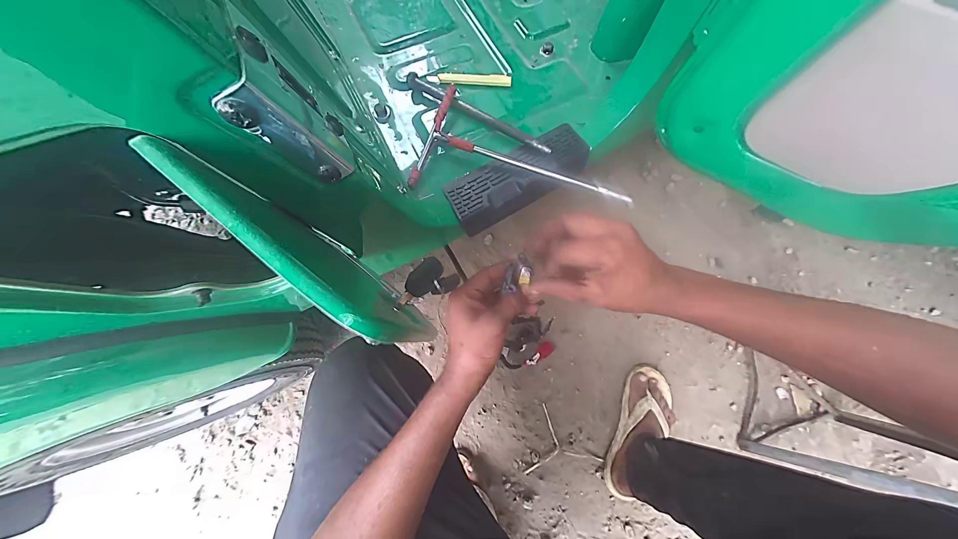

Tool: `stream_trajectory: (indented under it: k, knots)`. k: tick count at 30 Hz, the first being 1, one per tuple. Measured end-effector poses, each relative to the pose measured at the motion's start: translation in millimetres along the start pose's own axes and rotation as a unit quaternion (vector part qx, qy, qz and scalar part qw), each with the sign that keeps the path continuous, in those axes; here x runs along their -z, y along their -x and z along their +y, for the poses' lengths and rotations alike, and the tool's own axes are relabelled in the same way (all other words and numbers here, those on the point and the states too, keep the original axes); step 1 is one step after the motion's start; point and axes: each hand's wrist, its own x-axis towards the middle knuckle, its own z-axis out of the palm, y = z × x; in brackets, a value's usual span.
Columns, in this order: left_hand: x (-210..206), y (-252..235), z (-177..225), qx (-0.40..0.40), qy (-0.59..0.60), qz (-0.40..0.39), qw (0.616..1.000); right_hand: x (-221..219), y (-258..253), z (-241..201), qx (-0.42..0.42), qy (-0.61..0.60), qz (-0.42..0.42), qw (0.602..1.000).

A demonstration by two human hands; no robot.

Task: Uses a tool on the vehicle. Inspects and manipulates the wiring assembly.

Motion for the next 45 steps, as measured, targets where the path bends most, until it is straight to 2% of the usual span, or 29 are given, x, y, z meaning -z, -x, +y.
stream_trajectory:
  k: [2, 3, 4, 6, 8, 10, 12, 15, 21, 24, 28, 31, 33, 35, 37, 39, 43, 45]
  knots:
    - [1.0, -0.6, 2.8, -0.004, 0.004, 0.006, 1.000, 1.4, 2.2, 4.9, -0.061, -0.032, 0.013, 0.998]
    - [1.5, -0.8, 4.4, -0.006, 0.009, 0.009, 1.000, -0.9, 5.7, 8.0, -0.118, -0.056, 0.005, 0.991]
    - [2.0, -1.0, 5.5, -0.007, 0.012, 0.008, 1.000, -4.6, 10.4, 10.7, -0.183, -0.084, -0.025, 0.979]
    - [3.5, -1.2, 8.1, -0.004, 0.011, -0.002, 1.000, -14.9, 18.8, 14.2, -0.291, -0.154, -0.148, 0.932]
    - [6.4, -2.0, 10.8, 0.000, 0.004, -0.015, 1.000, -34.3, 32.0, 13.8, -0.317, -0.218, -0.241, 0.891]
    - [7.8, -7.7, 13.1, -0.005, -0.005, -0.016, 1.000, -52.0, 45.6, 13.4, -0.310, -0.287, -0.269, 0.866]
    - [9.5, -10.1, 13.9, 0.005, -0.017, -0.011, 1.000, -61.5, 55.7, 6.5, -0.328, -0.358, -0.250, 0.838]
    - [11.1, -14.7, 14.9, 0.006, -0.039, -0.008, 0.999, -48.6, 53.4, -4.9, -0.364, -0.428, -0.201, 0.802]
    - [5.3, -19.6, 17.7, -0.037, -0.083, -0.019, 0.996, -12.3, 61.3, -25.9, -0.410, -0.434, -0.100, 0.796]
    - [-5.8, -18.9, 17.3, -0.044, -0.131, -0.077, 0.987, 7.6, 66.2, -41.5, -0.448, -0.415, -0.053, 0.790]
    - [-17.7, -15.1, 26.3, -0.040, -0.231, -0.231, 0.944, 39.7, 63.6, -78.0, -0.515, -0.352, 0.042, 0.780]
    - [-29.4, -5.9, 43.9, -0.048, -0.193, -0.310, 0.930, 56.5, 63.7, -98.1, -0.536, -0.333, 0.066, 0.773]
    - [-36.4, 6.7, 49.5, -0.060, -0.164, -0.310, 0.934, 57.7, 65.8, -113.6, -0.543, -0.345, 0.086, 0.761]
    - [-39.5, 15.3, 49.9, -0.108, -0.166, -0.298, 0.934, 60.9, 65.9, -122.6, -0.548, -0.356, 0.100, 0.750]
    - [-36.7, 22.6, 46.5, -0.153, -0.162, -0.297, 0.929, 58.9, 64.3, -125.0, -0.574, -0.361, 0.078, 0.731]
    - [-35.6, 26.6, 42.5, -0.181, -0.164, -0.297, 0.923, 51.9, 66.0, -120.0, -0.615, -0.364, 0.021, 0.699]
    - [-41.2, 31.7, 34.2, -0.221, -0.225, -0.334, 0.889, 37.4, 82.9, -106.6, -0.664, -0.375, -0.154, 0.628]
    - [-44.7, 33.1, 24.7, -0.232, -0.245, -0.323, 0.884, 32.5, 89.9, -103.3, -0.666, -0.367, -0.168, 0.628]
